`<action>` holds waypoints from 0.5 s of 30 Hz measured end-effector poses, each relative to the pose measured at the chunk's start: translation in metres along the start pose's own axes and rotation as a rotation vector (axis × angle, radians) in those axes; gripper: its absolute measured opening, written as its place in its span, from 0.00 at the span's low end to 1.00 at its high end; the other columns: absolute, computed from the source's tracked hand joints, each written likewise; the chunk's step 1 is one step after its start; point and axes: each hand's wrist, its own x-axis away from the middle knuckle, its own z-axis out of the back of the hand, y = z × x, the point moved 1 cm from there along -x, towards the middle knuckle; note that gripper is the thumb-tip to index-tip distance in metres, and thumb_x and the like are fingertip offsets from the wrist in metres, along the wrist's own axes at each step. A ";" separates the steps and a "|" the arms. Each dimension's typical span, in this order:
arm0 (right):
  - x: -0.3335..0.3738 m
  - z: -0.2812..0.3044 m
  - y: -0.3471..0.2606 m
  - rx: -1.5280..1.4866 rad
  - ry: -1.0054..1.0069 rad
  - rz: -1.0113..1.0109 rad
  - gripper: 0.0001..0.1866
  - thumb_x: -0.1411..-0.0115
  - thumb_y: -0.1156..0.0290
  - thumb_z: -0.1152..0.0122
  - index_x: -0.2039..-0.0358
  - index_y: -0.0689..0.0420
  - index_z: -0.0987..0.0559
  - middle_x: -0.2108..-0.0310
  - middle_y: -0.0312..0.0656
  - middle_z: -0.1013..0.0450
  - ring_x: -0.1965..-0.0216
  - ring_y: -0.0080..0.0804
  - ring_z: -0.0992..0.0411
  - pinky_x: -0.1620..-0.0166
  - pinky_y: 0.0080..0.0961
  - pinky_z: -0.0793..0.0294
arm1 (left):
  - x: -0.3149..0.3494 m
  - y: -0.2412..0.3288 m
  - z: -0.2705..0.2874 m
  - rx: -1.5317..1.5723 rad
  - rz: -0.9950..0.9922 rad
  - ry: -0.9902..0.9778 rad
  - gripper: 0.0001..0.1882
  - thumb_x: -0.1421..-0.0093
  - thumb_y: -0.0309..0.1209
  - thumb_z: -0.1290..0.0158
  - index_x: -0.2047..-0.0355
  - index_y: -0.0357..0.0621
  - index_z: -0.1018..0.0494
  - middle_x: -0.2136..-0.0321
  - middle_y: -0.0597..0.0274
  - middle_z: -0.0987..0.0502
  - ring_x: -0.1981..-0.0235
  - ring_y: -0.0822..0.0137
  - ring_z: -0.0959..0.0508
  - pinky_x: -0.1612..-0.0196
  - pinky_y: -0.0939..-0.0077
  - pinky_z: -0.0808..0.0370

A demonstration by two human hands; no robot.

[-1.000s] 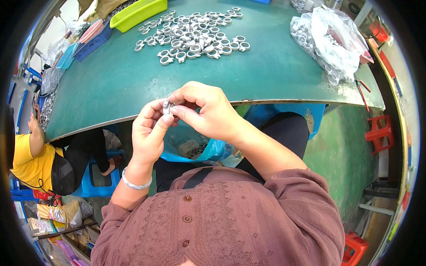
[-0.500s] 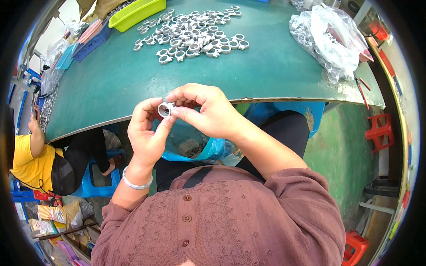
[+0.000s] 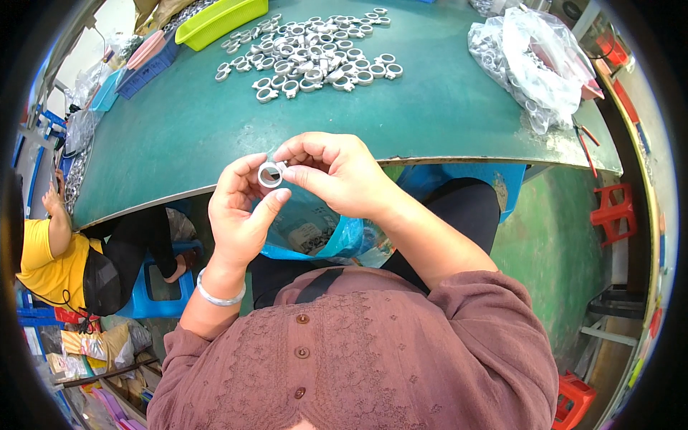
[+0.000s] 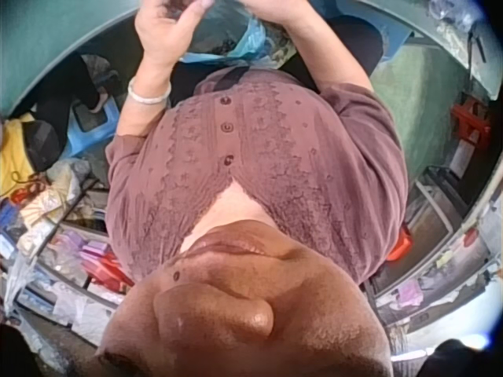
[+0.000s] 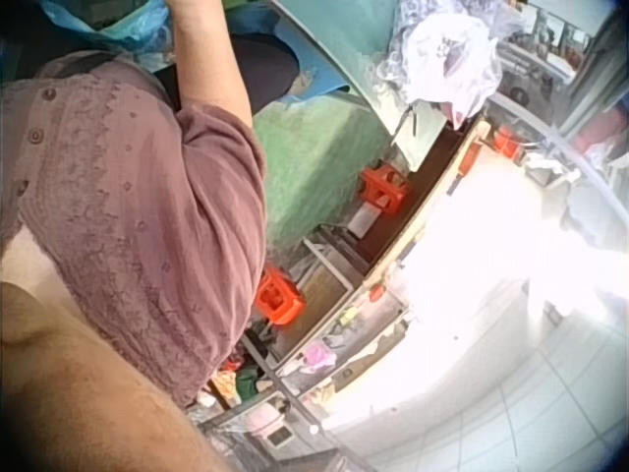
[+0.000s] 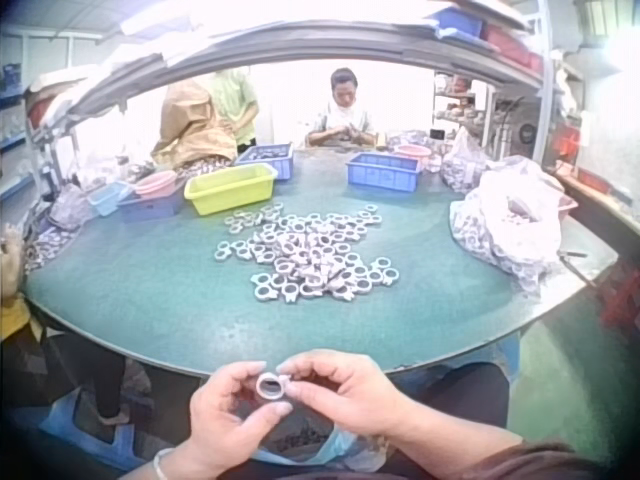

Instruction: The person holds small metal rings and inserts even smaller components into them by hand, repeating this process for multiple items at a workstation.

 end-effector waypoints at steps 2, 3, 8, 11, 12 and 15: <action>0.000 0.002 0.002 0.073 -0.016 0.071 0.09 0.47 0.81 0.46 0.64 0.63 0.26 0.68 0.38 0.27 0.66 0.20 0.30 0.60 0.17 0.30 | 0.000 0.002 0.000 0.149 0.083 -0.009 0.21 0.50 0.19 0.45 0.55 0.35 0.35 0.70 0.64 0.28 0.69 0.77 0.29 0.66 0.86 0.31; 0.000 0.003 0.002 0.073 -0.015 0.072 0.09 0.47 0.81 0.46 0.64 0.63 0.26 0.68 0.38 0.27 0.66 0.20 0.30 0.60 0.17 0.30 | -0.001 0.002 0.002 0.206 0.139 -0.027 0.20 0.49 0.20 0.45 0.55 0.35 0.36 0.69 0.64 0.28 0.68 0.77 0.29 0.66 0.86 0.30; 0.000 0.004 0.000 0.162 -0.041 0.139 0.11 0.49 0.85 0.47 0.63 0.63 0.26 0.68 0.37 0.28 0.64 0.20 0.30 0.58 0.18 0.30 | -0.002 0.000 0.000 0.171 0.072 0.006 0.22 0.50 0.21 0.44 0.54 0.35 0.36 0.70 0.62 0.28 0.69 0.76 0.28 0.63 0.83 0.30; 0.002 0.000 0.001 -0.003 -0.006 0.058 0.14 0.49 0.85 0.48 0.59 0.64 0.28 0.68 0.37 0.29 0.64 0.20 0.31 0.58 0.19 0.31 | -0.002 0.001 -0.001 0.092 -0.047 0.015 0.25 0.52 0.20 0.42 0.54 0.36 0.36 0.69 0.61 0.28 0.69 0.74 0.27 0.64 0.82 0.29; 0.001 0.001 0.001 -0.003 -0.006 0.058 0.14 0.49 0.85 0.48 0.59 0.64 0.28 0.68 0.37 0.29 0.64 0.20 0.31 0.58 0.19 0.31 | -0.002 0.000 -0.001 0.092 -0.047 0.015 0.25 0.52 0.20 0.42 0.54 0.36 0.36 0.69 0.61 0.28 0.69 0.74 0.27 0.64 0.82 0.29; 0.001 0.001 0.001 -0.008 -0.023 0.082 0.17 0.49 0.86 0.49 0.56 0.64 0.30 0.67 0.37 0.30 0.64 0.20 0.31 0.57 0.19 0.31 | -0.002 0.001 0.001 -0.035 -0.112 -0.029 0.28 0.52 0.18 0.43 0.50 0.36 0.39 0.67 0.62 0.30 0.66 0.74 0.29 0.61 0.82 0.30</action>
